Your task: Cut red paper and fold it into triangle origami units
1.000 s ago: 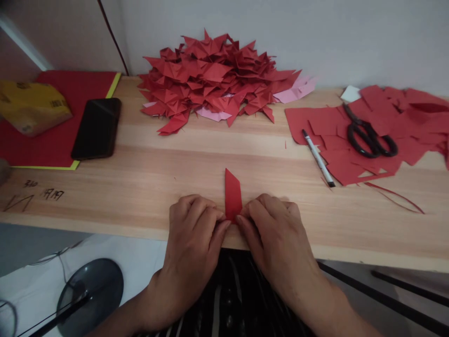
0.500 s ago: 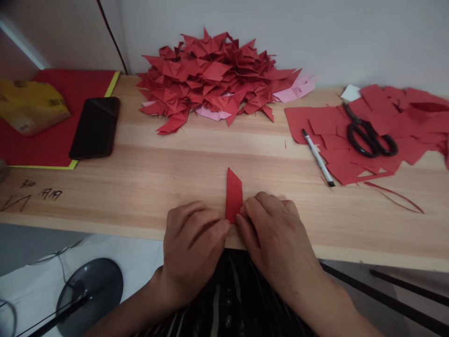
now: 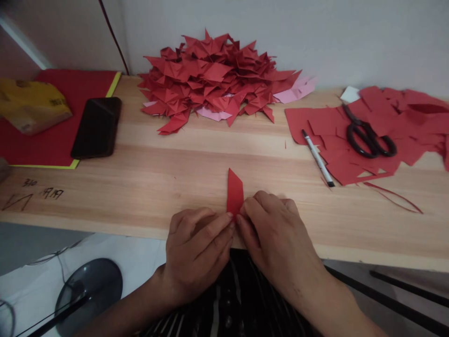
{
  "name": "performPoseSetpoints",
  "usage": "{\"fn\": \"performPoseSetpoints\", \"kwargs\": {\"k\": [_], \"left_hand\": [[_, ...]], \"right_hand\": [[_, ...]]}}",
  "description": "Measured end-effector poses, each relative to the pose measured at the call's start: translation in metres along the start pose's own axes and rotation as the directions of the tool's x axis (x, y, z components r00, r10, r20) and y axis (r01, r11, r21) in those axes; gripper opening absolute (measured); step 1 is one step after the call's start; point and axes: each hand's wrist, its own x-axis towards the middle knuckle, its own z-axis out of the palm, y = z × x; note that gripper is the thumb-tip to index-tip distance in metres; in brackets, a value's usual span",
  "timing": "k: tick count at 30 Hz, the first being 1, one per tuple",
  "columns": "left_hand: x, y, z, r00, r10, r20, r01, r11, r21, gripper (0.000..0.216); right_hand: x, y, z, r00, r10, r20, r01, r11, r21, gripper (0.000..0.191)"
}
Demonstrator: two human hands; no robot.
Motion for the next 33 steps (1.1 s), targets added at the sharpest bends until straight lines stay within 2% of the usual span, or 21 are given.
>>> {"fn": "performPoseSetpoints", "kwargs": {"k": [11,15,20,25,29,33], "left_hand": [[-0.001,-0.001,0.002,1.0,0.014,-0.006,-0.014,1.0,-0.007,0.023],[-0.001,-0.002,0.002,1.0,0.019,0.003,-0.019,1.0,-0.024,0.022],[0.007,0.001,-0.001,0.994,-0.113,-0.004,0.112,0.991,-0.073,0.011],[0.016,0.007,-0.004,0.968,-0.239,0.078,0.246,0.965,-0.091,0.007],[0.018,0.008,-0.005,0.955,-0.284,0.085,0.293,0.949,-0.118,0.01],[0.017,0.007,-0.004,0.962,-0.259,0.085,0.268,0.954,-0.133,0.007]], "right_hand": [[-0.001,-0.001,0.002,1.0,0.018,-0.021,-0.017,1.0,0.017,0.018],[-0.002,0.0,0.0,1.0,0.02,-0.013,-0.019,0.997,0.076,0.018],[-0.004,0.004,0.0,0.998,0.037,-0.044,-0.028,0.983,0.181,0.015],[-0.011,0.007,0.004,0.994,0.029,-0.107,-0.005,0.976,0.216,0.011],[-0.015,0.01,0.007,0.987,-0.016,-0.161,0.049,0.978,0.201,0.007],[-0.018,0.012,0.009,0.971,-0.056,-0.231,0.097,0.981,0.17,0.007]]}}
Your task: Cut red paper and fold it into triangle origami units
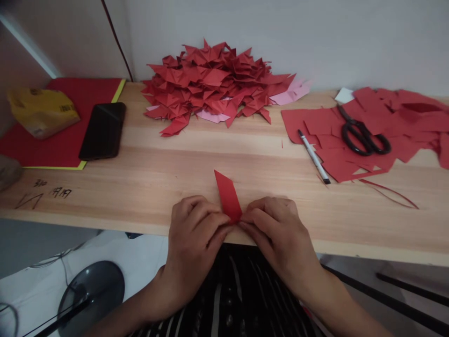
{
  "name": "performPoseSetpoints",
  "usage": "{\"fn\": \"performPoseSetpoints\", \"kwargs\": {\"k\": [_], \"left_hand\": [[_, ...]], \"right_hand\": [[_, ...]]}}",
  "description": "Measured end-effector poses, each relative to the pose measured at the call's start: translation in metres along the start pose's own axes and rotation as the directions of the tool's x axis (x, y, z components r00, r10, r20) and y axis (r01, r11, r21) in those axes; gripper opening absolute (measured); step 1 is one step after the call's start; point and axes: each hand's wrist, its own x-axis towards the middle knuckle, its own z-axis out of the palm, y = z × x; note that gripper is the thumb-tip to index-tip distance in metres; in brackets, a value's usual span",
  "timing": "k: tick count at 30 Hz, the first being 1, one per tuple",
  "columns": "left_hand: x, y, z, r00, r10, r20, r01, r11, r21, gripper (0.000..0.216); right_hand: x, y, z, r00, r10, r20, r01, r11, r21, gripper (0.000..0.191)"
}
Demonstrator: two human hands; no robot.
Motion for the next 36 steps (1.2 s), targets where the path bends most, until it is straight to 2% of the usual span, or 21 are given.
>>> {"fn": "performPoseSetpoints", "kwargs": {"k": [9,12,17,21,25,29,36], "left_hand": [[-0.004,-0.003,0.008,0.983,0.1,-0.156,-0.091,0.994,0.064,0.011],[-0.004,-0.004,0.006,0.989,0.092,-0.117,-0.085,0.994,0.063,0.011],[-0.004,-0.004,-0.001,0.999,0.047,-0.012,-0.047,0.999,0.001,0.019],[-0.004,-0.003,-0.002,1.0,0.014,0.003,-0.014,1.0,-0.027,0.023],[-0.003,-0.002,0.0,1.0,-0.001,-0.001,0.001,0.999,-0.039,0.014],[-0.001,0.001,-0.002,0.999,-0.041,0.017,0.042,0.999,-0.025,0.009],[0.0,0.004,-0.003,0.997,-0.063,0.044,0.061,0.997,0.043,0.012]], "right_hand": [[0.0,-0.002,-0.001,0.999,-0.027,-0.03,0.025,0.996,-0.083,0.012],[0.0,-0.002,-0.001,0.999,-0.029,-0.019,0.027,0.995,-0.092,0.012],[0.002,0.003,-0.004,0.999,-0.02,0.043,0.02,1.0,-0.002,0.009],[0.009,0.003,-0.008,0.995,0.028,0.096,-0.031,0.999,0.036,0.014],[0.014,0.002,-0.008,0.987,0.073,0.142,-0.076,0.997,0.019,0.018],[0.017,0.0,-0.007,0.981,0.083,0.173,-0.081,0.997,-0.02,0.022],[0.017,-0.002,-0.006,0.974,0.096,0.205,-0.084,0.994,-0.064,0.022]]}}
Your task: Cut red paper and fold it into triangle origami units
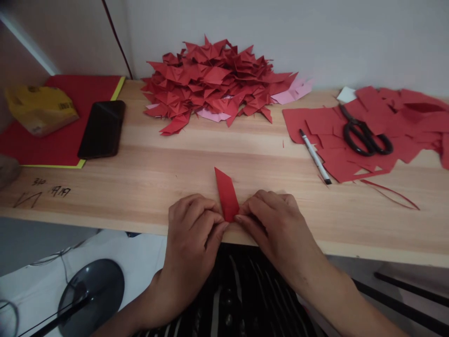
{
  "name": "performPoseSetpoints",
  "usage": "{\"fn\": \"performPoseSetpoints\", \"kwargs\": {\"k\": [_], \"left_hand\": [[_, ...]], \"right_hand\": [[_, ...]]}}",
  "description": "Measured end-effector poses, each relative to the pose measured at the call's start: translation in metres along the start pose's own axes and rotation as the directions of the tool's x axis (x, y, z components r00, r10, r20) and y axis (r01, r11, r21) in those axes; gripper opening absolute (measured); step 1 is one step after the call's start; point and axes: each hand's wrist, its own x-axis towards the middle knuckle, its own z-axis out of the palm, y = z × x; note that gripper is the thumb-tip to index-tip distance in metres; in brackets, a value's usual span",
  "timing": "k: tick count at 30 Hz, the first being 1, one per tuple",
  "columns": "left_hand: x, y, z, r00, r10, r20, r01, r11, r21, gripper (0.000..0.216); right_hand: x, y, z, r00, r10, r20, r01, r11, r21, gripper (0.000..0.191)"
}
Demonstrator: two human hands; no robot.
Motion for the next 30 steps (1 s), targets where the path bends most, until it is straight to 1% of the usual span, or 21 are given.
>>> {"fn": "performPoseSetpoints", "kwargs": {"k": [3,5,7,10,14,20,26,30], "left_hand": [[-0.001,-0.002,0.002,1.0,0.014,-0.007,-0.013,0.999,0.044,0.012],[-0.003,-0.005,0.005,0.998,0.044,-0.049,-0.042,0.999,0.026,0.011],[-0.006,-0.009,0.007,0.989,0.103,-0.11,-0.104,0.995,-0.007,0.008],[-0.011,-0.014,0.008,0.963,0.209,-0.169,-0.213,0.977,-0.006,0.016],[-0.013,-0.017,0.008,0.949,0.265,-0.17,-0.266,0.964,0.012,0.02],[-0.014,-0.019,0.008,0.947,0.291,-0.133,-0.289,0.957,0.037,0.023],[-0.015,-0.021,0.011,0.933,0.324,-0.157,-0.316,0.946,0.074,0.021],[-0.019,-0.022,0.013,0.936,0.324,-0.14,-0.314,0.945,0.089,0.022]], "right_hand": [[0.0,-0.001,0.0,1.0,-0.01,0.01,0.01,1.0,-0.012,0.023],[0.001,-0.002,0.0,1.0,-0.013,0.017,0.013,1.0,-0.023,0.022],[0.002,-0.004,-0.001,1.0,-0.017,0.021,0.018,0.999,-0.041,0.022],[0.004,-0.006,-0.002,0.999,-0.031,0.019,0.032,0.996,-0.088,0.021],[0.007,-0.008,-0.002,0.999,-0.047,0.025,0.05,0.988,-0.147,0.021],[0.01,-0.008,-0.005,0.996,-0.06,0.07,0.071,0.982,-0.174,0.021],[0.013,-0.009,-0.005,0.995,-0.064,0.075,0.078,0.975,-0.206,0.024],[0.013,-0.009,-0.004,0.995,-0.058,0.08,0.075,0.971,-0.228,0.026]]}}
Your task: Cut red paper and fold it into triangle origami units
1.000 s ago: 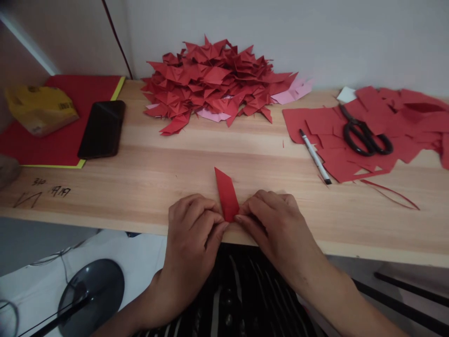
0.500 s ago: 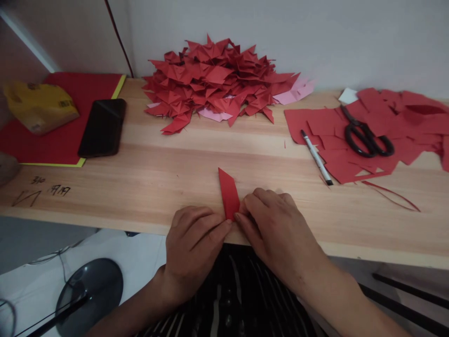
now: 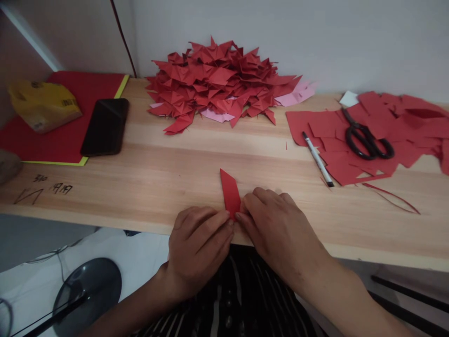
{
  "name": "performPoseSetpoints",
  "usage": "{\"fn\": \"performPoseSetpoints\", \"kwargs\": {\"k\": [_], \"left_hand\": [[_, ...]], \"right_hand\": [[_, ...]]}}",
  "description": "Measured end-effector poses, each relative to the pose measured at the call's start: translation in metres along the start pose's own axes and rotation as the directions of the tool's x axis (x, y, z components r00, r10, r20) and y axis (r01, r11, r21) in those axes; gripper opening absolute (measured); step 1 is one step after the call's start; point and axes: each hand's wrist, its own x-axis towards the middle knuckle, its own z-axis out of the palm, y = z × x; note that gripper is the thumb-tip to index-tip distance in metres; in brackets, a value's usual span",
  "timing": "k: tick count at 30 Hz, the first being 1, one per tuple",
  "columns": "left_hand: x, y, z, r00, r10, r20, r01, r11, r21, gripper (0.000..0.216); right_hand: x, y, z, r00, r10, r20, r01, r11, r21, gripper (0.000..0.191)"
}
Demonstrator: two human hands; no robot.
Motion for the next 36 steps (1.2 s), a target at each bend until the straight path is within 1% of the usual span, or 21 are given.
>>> {"fn": "performPoseSetpoints", "kwargs": {"k": [4,11,16,20,23,29,32,36], "left_hand": [[-0.003,0.0,0.0,1.0,0.007,0.019,-0.008,1.0,0.01,0.019],[-0.002,0.0,-0.001,0.999,0.009,0.034,-0.01,1.0,0.027,0.02],[0.0,0.0,-0.002,0.999,0.026,0.038,-0.027,0.999,0.038,0.019],[0.0,0.001,-0.003,0.998,0.023,0.059,-0.026,0.998,0.05,0.017],[-0.001,0.0,-0.004,0.997,0.022,0.076,-0.027,0.997,0.069,0.016],[0.0,0.0,-0.005,0.995,0.041,0.094,-0.051,0.994,0.1,0.018],[0.0,0.0,-0.005,0.993,0.046,0.106,-0.058,0.992,0.112,0.018],[0.0,0.001,-0.005,0.993,0.044,0.109,-0.057,0.991,0.118,0.017]], "right_hand": [[0.001,-0.001,-0.001,1.0,-0.005,-0.001,0.005,1.0,-0.025,0.025],[0.0,-0.001,0.0,1.0,0.0,-0.003,-0.001,1.0,-0.017,0.021],[-0.003,-0.003,0.005,1.0,0.016,-0.011,-0.017,0.997,-0.073,0.019],[-0.004,-0.005,0.01,0.998,0.038,-0.042,-0.043,0.991,-0.126,0.019],[-0.005,-0.006,0.012,0.995,0.05,-0.086,-0.06,0.99,-0.126,0.017],[-0.004,-0.008,0.016,0.99,0.067,-0.121,-0.08,0.991,-0.107,0.015],[-0.004,-0.006,0.016,0.986,0.076,-0.146,-0.083,0.996,-0.044,0.017],[-0.016,-0.001,0.012,0.976,0.104,-0.189,-0.063,0.976,0.211,0.015]]}}
